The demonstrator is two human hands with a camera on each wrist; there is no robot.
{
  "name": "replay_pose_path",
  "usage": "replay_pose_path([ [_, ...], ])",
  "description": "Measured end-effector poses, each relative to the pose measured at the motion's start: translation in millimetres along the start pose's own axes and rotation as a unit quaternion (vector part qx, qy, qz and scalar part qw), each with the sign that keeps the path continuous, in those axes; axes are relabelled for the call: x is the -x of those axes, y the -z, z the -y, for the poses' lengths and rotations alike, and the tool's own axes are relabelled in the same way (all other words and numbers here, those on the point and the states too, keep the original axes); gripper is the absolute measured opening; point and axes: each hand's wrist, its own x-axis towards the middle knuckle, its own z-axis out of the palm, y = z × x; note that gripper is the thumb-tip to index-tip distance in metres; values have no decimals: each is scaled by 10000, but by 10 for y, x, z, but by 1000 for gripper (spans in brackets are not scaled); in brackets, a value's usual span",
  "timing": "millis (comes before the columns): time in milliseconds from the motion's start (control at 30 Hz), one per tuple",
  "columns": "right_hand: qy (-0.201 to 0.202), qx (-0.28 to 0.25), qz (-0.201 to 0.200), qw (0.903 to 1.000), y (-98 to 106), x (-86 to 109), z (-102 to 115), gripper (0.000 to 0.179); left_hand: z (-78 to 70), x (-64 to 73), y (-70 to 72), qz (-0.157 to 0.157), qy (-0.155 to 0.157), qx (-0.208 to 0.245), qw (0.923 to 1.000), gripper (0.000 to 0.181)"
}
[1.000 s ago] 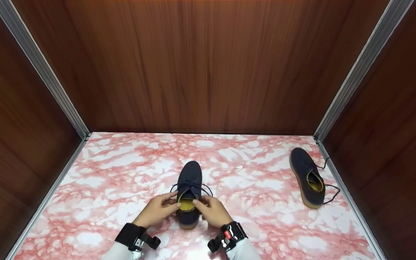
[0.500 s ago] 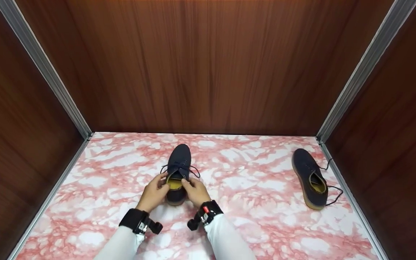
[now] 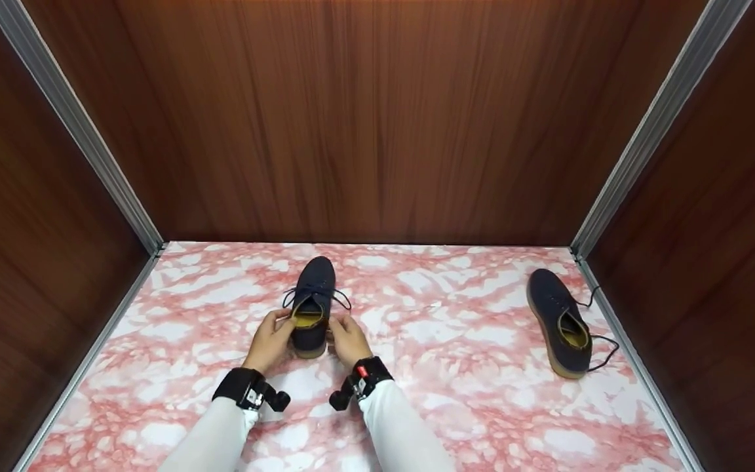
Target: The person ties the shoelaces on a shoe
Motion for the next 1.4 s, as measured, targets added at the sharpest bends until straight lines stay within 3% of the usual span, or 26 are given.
replay_pose_path([
  [200,-117,243,445,9986,-21,-18,21,53,27,-43,-11,-51,-156,400,9991,46],
  [533,-349,24,428,9985,-100,-60,113,58,35,-77,-37,-246,-388,702,9965,47],
  [733,-382,-102,689,9968,-79,-36,99,58,45,-85,-48,-214,-416,632,9969,51],
  [1000,-379,289,772,9959,9,51,104,57,71,-10,-23,-91,-371,504,9980,55],
  [1067,-363,359,779,9957,49,76,117,56,70,33,7,-91,-372,348,9987,57],
  [1233,-181,659,766,9947,205,122,158,56,89,141,107,-167,-532,-634,9964,65],
  [1333,-53,1022,718,9921,338,153,191,55,107,206,157,-133,-816,-1260,9886,72],
  [1400,109,1436,645,9875,440,179,215,53,120,254,180,-130,-1090,-1714,9791,75],
])
